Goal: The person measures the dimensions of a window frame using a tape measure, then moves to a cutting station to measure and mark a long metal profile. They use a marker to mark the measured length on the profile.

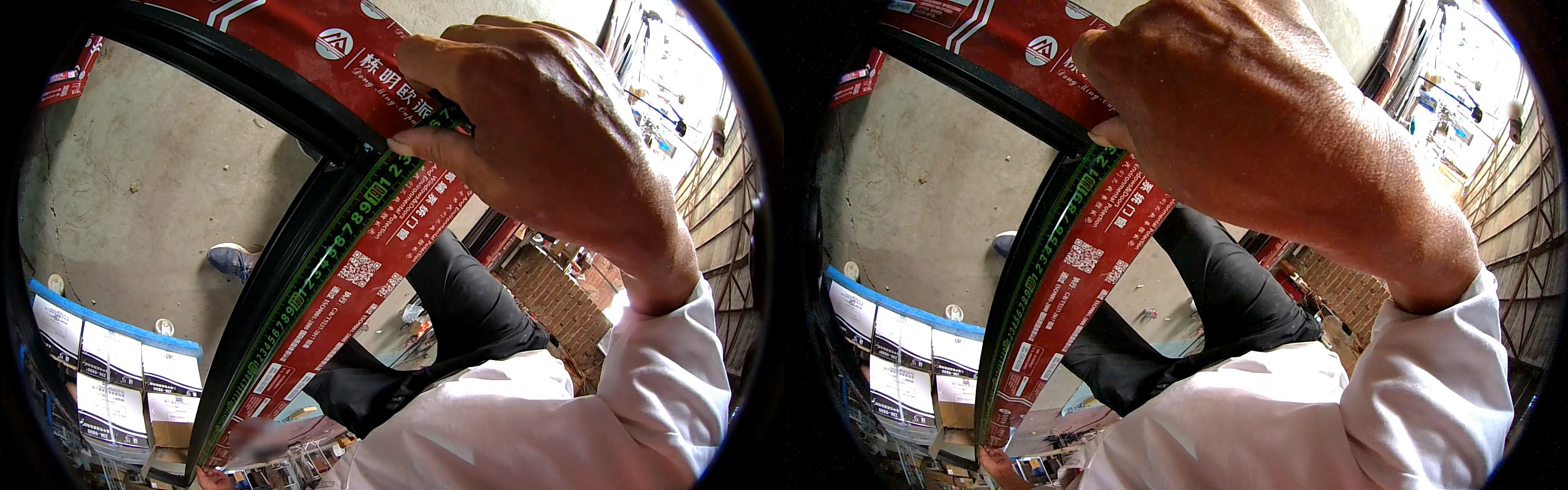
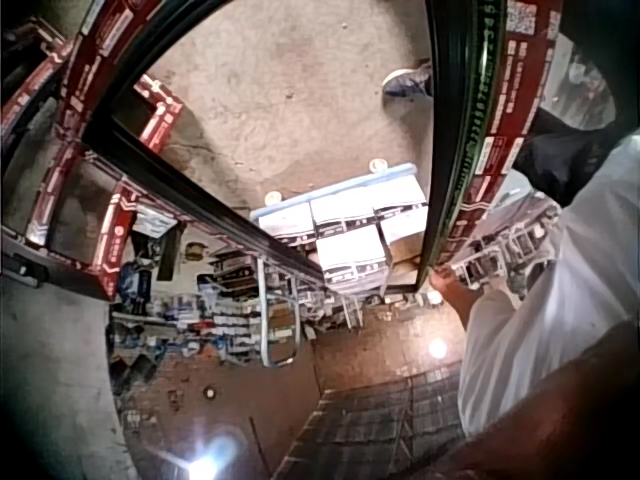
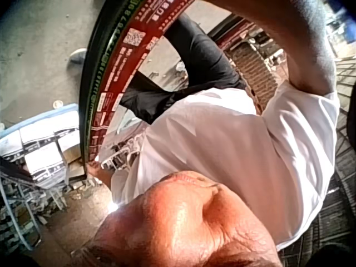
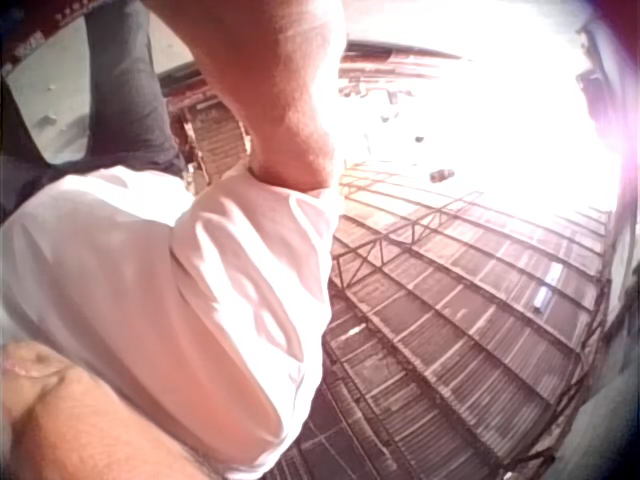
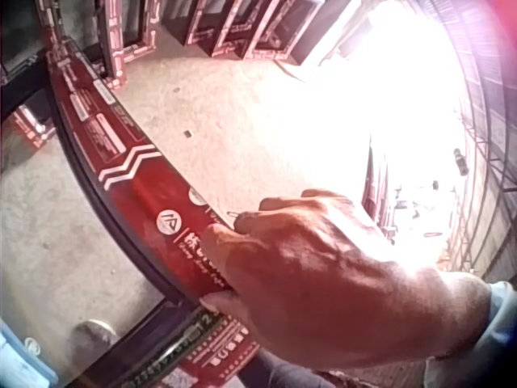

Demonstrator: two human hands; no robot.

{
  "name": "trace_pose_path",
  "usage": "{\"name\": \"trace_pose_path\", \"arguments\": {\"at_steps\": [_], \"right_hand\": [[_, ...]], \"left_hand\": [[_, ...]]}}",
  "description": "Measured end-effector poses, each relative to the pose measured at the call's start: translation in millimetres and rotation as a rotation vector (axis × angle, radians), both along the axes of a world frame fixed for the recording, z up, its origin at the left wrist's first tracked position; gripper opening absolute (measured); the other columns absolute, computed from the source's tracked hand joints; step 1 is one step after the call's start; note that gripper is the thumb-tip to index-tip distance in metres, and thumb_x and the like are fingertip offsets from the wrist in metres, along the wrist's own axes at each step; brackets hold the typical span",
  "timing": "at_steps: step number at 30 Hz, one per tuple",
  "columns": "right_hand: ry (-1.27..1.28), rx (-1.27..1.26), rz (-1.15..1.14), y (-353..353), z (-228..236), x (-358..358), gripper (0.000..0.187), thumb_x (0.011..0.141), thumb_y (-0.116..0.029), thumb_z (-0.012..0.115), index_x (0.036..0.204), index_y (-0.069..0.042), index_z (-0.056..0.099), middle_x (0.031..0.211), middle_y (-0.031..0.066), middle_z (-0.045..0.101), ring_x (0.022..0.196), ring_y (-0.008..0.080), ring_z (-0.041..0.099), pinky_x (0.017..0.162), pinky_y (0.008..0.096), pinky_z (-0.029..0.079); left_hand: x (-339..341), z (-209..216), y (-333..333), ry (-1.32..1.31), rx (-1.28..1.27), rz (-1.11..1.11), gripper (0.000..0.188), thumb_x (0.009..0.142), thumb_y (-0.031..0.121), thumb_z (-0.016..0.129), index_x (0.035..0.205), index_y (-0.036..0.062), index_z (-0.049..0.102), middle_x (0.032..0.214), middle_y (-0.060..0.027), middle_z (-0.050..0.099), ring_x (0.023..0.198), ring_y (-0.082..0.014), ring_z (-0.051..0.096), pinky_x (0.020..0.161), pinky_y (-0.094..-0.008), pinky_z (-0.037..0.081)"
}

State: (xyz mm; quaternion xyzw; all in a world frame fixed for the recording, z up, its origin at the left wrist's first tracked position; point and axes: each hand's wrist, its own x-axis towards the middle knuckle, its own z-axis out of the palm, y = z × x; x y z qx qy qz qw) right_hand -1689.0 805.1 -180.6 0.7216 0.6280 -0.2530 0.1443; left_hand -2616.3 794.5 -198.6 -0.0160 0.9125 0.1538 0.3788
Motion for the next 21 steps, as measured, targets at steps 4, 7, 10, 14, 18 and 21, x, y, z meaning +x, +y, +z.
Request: {"name": "trace_pose_path", "arguments": {"at_steps": [4,7,10,14,18,21], "right_hand": [[-0.005,0.011,-0.002,-5,-2,5,0.039,0.080,-0.028,0.082,0.105,-0.001,0.069,0.083,0.0143,0.068,0.084,0.0316,0.067,0.080,0.0444,0.049],[0.008,0.008,0.003,-3,-1,4,0.039,0.080,-0.028,0.082,0.105,0.000,0.069,0.085,0.0145,0.068,0.084,0.0318,0.067,0.080,0.0445,0.049],[0.017,0.019,0.002,-3,-1,4,0.040,0.080,-0.027,0.082,0.106,0.000,0.069,0.086,0.0149,0.069,0.085,0.0322,0.067,0.080,0.0446,0.049],[0.031,0.123,-0.086,-16,-7,2,0.039,0.080,-0.026,0.082,0.106,0.000,0.069,0.087,0.0151,0.070,0.086,0.0325,0.068,0.081,0.0446,0.050],[0.004,0.041,0.016,-3,-2,4,0.038,0.080,-0.025,0.082,0.107,0.000,0.069,0.087,0.0150,0.070,0.086,0.0325,0.068,0.081,0.0445,0.050],[-0.001,0.019,-0.005,-4,0,6,0.038,0.080,-0.025,0.082,0.107,0.000,0.069,0.086,0.0149,0.069,0.085,0.0322,0.068,0.080,0.0443,0.050]], "left_hand": [[-2,-4,10,-0.080,0.026,0.026,0.029,0.105,0.031,0.057,0.086,0.0098,0.060,0.063,0.0017,0.059,0.044,-0.0093,0.051,0.038,-0.0239,0.052],[-5,-1,6,-0.063,0.016,0.053,0.029,0.104,0.032,0.059,0.086,0.0100,0.061,0.063,0.0017,0.059,0.043,-0.0093,0.052,0.037,-0.0231,0.051],[-8,2,7,-0.080,-0.003,0.062,0.029,0.104,0.032,0.059,0.086,0.0103,0.061,0.063,0.0016,0.060,0.043,-0.0089,0.052,0.037,-0.0229,0.050],[-5,-2,16,-0.027,-0.047,-0.006,0.029,0.104,0.033,0.060,0.085,0.0109,0.061,0.064,0.0020,0.060,0.043,-0.0082,0.050,0.037,-0.0218,0.050],[6,-1,5,0.063,-0.016,-0.008,0.028,0.103,0.033,0.062,0.084,0.0118,0.060,0.064,0.0034,0.058,0.044,-0.0075,0.048,0.038,-0.0203,0.049],[9,-2,12,0.082,-0.023,-0.041,0.027,0.102,0.032,0.062,0.084,0.0119,0.059,0.065,0.0042,0.057,0.045,-0.0071,0.048,0.038,-0.0199,0.048]]}}
